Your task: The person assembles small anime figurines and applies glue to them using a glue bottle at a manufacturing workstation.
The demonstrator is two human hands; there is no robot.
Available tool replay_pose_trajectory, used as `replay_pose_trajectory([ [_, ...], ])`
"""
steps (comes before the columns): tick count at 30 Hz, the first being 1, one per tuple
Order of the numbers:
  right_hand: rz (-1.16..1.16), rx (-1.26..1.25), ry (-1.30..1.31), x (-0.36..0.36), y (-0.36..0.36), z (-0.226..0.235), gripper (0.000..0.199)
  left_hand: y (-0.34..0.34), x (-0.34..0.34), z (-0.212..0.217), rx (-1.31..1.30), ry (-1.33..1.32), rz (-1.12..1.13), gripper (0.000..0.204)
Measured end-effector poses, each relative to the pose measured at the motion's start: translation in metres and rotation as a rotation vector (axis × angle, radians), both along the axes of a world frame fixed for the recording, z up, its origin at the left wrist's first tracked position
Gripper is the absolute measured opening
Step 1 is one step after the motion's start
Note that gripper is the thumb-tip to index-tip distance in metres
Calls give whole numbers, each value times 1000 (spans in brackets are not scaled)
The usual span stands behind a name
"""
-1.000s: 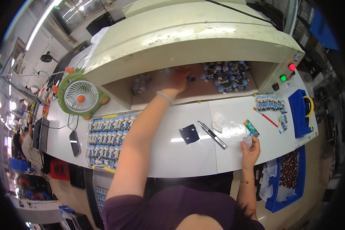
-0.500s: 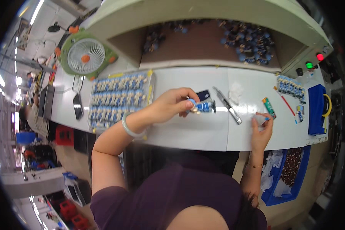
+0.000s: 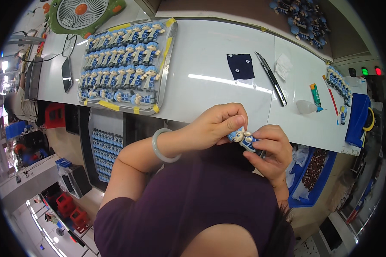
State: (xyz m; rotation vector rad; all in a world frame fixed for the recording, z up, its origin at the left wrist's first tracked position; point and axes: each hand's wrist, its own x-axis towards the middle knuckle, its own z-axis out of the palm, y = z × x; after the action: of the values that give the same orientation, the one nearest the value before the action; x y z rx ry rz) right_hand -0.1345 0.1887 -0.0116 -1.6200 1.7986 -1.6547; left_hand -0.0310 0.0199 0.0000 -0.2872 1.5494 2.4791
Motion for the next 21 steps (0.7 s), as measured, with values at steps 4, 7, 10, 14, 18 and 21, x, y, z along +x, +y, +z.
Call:
replay_pose_trajectory([
  [4,-52,-113,151,0,2,5,33,3,8,-4,48,86,18,21],
  [7,-138,-210,-49,8,-1,5,33,8,11,-11,105,216,73,22],
  [10,-76,-209,-297,8,2,11,32,6,8,-17,-8,404,111,33],
  [14,-86,-84,-237,5,3,13,27,6,7,-17,-247,521,165,43],
  [18,-3,-105,-182,-2,-4,19,25,9,9,-16,-214,462,186,43],
  [21,96,-132,-128,-5,-5,24,25,8,8,-11,-214,419,148,44],
])
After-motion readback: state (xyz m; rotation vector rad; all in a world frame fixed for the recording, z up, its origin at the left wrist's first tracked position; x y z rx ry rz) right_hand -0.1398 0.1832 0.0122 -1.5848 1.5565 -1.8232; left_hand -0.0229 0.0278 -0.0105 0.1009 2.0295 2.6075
